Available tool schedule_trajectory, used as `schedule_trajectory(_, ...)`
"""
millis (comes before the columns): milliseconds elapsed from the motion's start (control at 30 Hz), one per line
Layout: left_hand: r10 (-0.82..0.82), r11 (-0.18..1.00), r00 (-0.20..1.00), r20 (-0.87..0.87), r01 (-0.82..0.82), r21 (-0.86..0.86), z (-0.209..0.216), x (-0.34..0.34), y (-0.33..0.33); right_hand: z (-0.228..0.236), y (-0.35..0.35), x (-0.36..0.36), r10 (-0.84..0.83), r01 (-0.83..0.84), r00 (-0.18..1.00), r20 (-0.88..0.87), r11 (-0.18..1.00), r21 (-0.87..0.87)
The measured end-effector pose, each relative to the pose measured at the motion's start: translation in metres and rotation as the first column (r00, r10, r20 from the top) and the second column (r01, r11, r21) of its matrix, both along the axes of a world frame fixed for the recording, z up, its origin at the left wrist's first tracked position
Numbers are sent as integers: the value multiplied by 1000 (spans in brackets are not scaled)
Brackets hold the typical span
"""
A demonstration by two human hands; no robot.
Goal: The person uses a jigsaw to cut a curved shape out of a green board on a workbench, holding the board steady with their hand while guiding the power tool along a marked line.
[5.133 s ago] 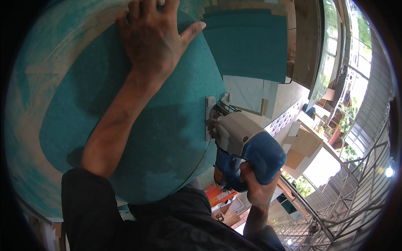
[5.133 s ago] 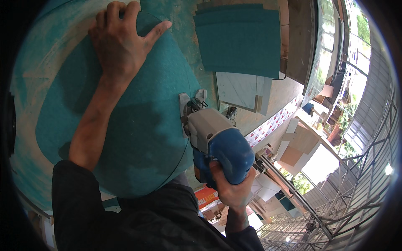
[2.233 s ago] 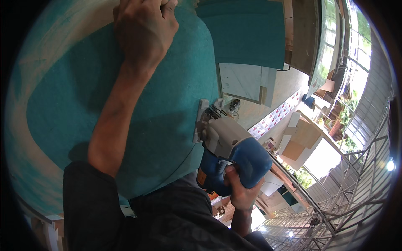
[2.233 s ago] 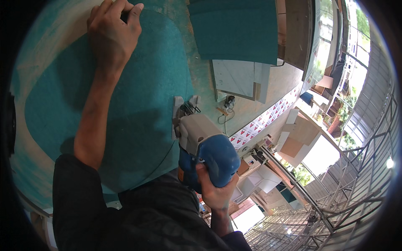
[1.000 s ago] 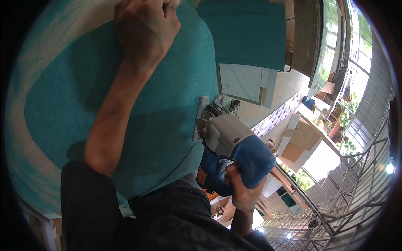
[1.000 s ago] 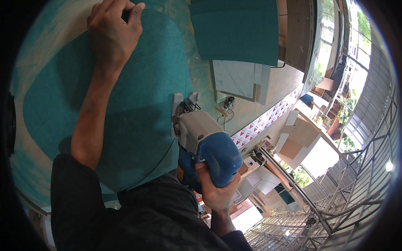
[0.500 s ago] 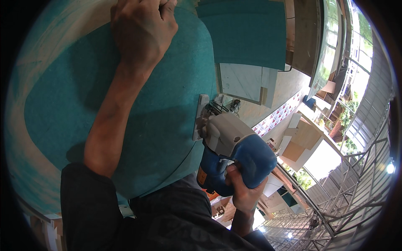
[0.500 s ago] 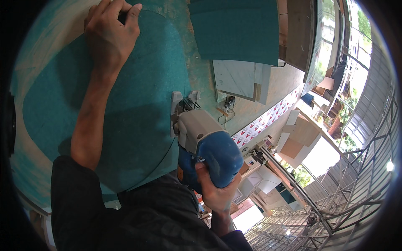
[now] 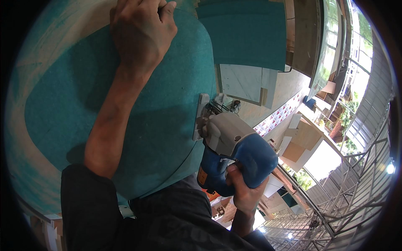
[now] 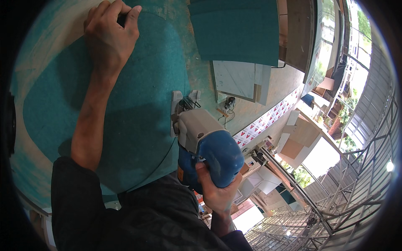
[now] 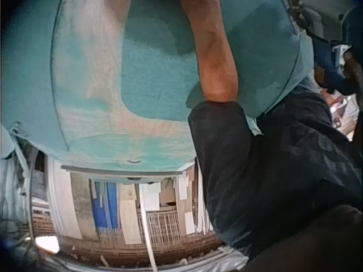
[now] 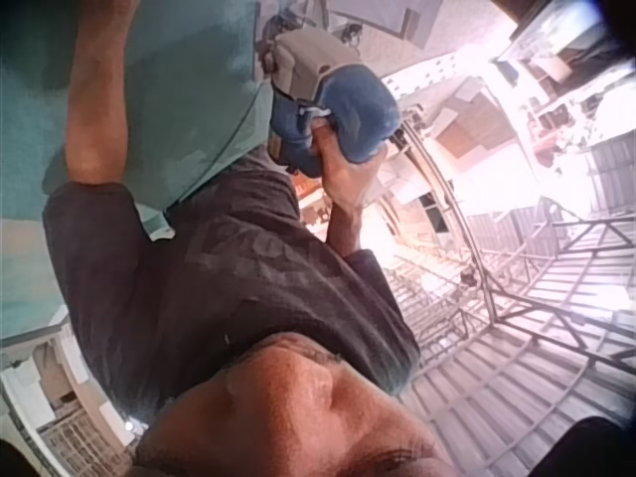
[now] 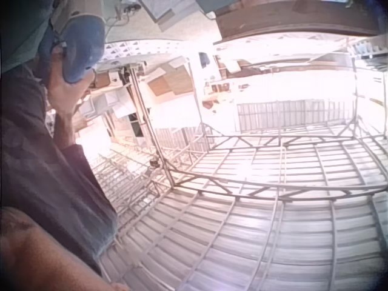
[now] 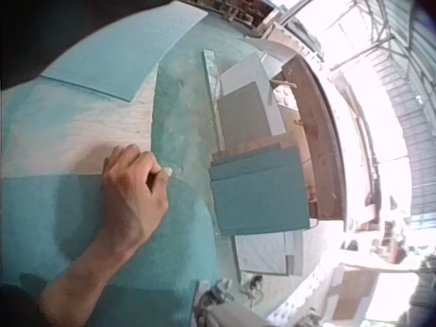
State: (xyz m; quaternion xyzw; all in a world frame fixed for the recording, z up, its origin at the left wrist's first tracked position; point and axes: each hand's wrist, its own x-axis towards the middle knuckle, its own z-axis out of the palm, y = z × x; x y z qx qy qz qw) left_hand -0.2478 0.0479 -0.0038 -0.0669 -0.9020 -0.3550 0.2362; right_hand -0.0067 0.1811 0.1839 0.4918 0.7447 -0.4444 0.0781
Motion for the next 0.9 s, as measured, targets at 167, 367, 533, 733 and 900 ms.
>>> schedule_trajectory(167,13,1000,1000,8,-14,10,-2,-1,1,0,1,-1,-1,1,1000,6,1000,4)
schedule_trajectory(367,21,998,1000,15,-21,55,-7,-3,0,0,3,-5,13,-13,1000,2,1000,13)
schedule_trajectory(533,-4,933,996,-89,35,358,-22,-6,4,0,3,-7,16,-16,1000,2,1000,14)
schedule_trajectory(733,20,999,999,31,-21,50,-3,-2,1,0,5,-9,30,-30,1000,2,999,20)
schedule_trajectory(900,23,998,1000,4,-24,50,-6,-3,0,-1,3,-11,24,-24,1000,-15,999,30)
